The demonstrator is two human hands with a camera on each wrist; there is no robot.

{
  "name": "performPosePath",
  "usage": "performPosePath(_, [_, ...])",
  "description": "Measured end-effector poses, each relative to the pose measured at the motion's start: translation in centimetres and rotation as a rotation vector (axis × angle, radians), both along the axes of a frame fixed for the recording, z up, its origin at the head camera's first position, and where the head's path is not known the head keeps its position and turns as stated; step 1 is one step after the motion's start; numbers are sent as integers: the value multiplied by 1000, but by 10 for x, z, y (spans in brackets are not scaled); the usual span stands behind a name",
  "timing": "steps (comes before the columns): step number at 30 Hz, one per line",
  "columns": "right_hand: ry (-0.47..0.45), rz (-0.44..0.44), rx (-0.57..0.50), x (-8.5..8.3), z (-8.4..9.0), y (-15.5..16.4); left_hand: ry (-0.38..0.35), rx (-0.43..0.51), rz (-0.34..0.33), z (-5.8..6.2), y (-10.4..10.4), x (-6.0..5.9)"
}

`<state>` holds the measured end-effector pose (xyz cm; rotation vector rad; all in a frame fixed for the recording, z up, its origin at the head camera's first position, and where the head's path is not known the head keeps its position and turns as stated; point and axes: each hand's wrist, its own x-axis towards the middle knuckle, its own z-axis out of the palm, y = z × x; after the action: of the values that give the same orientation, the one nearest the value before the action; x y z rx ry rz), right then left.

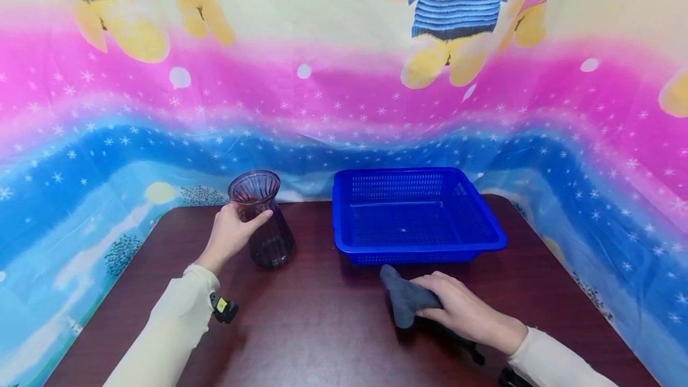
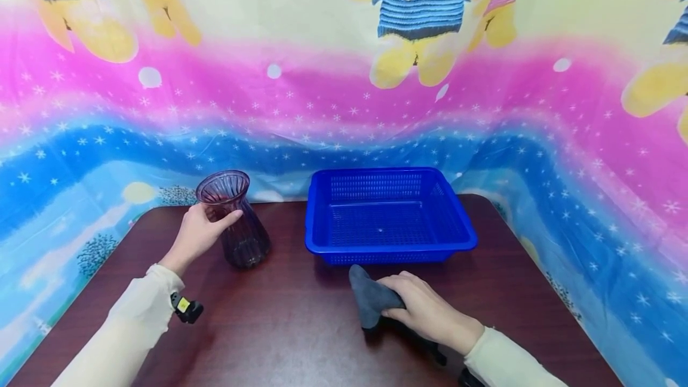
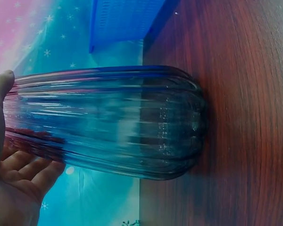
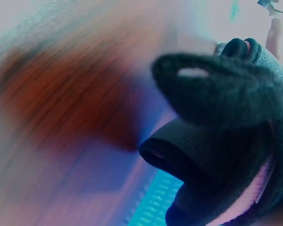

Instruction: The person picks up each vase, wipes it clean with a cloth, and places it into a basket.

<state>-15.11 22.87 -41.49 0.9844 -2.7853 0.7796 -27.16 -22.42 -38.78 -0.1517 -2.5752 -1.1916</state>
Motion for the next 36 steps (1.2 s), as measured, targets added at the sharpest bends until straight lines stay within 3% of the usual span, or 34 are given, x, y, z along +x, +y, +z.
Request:
performPosePath(14, [124, 38, -10, -2, 17, -19, -6, -5, 0, -2, -2, -1])
performPosePath(23, [77, 21, -25, -5, 28, -34, -15, 18, -7, 0, -4, 1])
performPosePath(36, [103, -24, -30, -11, 42, -46, -27, 41, -16, 2, -3, -1])
